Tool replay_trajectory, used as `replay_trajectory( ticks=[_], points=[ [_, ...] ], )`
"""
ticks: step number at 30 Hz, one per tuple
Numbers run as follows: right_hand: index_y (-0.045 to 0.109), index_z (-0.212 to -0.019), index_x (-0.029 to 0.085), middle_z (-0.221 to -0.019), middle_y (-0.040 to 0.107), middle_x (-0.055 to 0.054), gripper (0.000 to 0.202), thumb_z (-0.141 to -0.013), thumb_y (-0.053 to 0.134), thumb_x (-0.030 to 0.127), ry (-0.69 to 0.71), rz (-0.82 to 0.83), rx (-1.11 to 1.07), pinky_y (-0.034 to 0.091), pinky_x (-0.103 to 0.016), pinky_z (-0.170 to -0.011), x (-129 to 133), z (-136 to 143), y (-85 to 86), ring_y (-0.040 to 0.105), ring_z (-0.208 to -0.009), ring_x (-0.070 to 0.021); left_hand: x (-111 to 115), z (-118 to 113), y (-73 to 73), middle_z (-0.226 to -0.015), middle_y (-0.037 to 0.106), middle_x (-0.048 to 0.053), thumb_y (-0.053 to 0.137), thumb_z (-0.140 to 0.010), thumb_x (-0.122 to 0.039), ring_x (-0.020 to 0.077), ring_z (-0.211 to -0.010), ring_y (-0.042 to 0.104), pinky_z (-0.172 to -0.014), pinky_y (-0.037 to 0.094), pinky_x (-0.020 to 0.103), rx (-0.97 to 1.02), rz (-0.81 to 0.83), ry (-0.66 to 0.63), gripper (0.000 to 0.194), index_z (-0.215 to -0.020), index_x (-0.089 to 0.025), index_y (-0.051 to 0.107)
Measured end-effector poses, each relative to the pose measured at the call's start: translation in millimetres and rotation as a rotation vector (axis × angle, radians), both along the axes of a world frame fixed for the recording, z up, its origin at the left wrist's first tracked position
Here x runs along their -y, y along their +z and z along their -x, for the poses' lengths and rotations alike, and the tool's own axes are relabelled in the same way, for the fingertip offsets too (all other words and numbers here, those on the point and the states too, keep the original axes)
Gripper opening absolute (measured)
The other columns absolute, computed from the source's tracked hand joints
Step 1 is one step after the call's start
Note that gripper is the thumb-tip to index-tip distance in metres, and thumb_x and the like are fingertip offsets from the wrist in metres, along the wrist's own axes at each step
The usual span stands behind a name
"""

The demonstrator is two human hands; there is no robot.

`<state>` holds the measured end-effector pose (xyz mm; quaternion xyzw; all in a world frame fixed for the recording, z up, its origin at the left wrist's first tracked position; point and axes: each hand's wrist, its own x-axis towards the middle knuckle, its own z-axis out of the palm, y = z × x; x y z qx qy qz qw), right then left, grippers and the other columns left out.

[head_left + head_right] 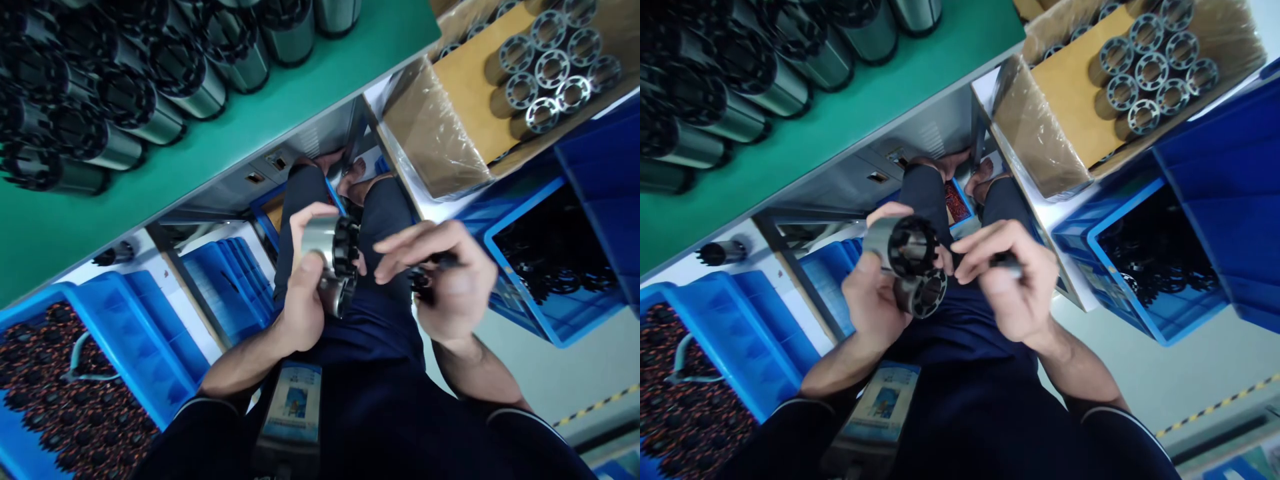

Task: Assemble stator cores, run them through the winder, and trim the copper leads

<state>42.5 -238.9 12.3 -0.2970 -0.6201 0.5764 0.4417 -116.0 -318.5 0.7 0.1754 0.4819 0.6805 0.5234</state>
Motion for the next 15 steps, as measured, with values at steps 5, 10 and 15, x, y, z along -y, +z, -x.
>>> replay_trajectory(
  ticks=[5,10,15],
  points=[
    [0.070,-0.109,0.031,-0.103,0.080,-0.006,0.032,-0.116,0.068,0.063,-0.191,0.030,-0.052,0.069,-0.046,-0.081,7,8,-2.2,0.077,-0.087,-0.0280,-24,1,16.7,-0.087,0.081,0.008,0.076,-0.103,-0.068,0.0400,-0.105,0.086,-0.085,0.074,0.056,0.193,0.043,0.034,0.043,-0.118,-0.028,0.077],
    [0.073,-0.114,0.030,-0.145,0.080,-0.011,0.027,-0.104,0.088,0.050,-0.114,-0.153,0.034,0.072,-0.056,-0.101,19,6,-23.9,0.083,-0.120,-0.0347,-31,3,17.3,-0.079,0.078,0.009,0.075,-0.095,-0.080,0.0442,-0.115,0.086,-0.083,0.075,0.057,0.187,0.194,0.058,0.049,-0.082,-0.033,0.073],
    [0.079,-0.106,0.028,-0.141,0.084,-0.013,0.033,-0.092,0.105,0.042,-0.084,-0.263,0.055,0.073,-0.056,-0.100,28,5,-35.3,0.085,-0.120,-0.0353,-29,-6,13.6,-0.084,0.079,0.005,0.068,-0.099,-0.079,0.0385,-0.117,0.086,-0.085,0.073,0.052,0.137,0.129,0.220,0.048,-0.090,-0.032,0.068]
  ],
)
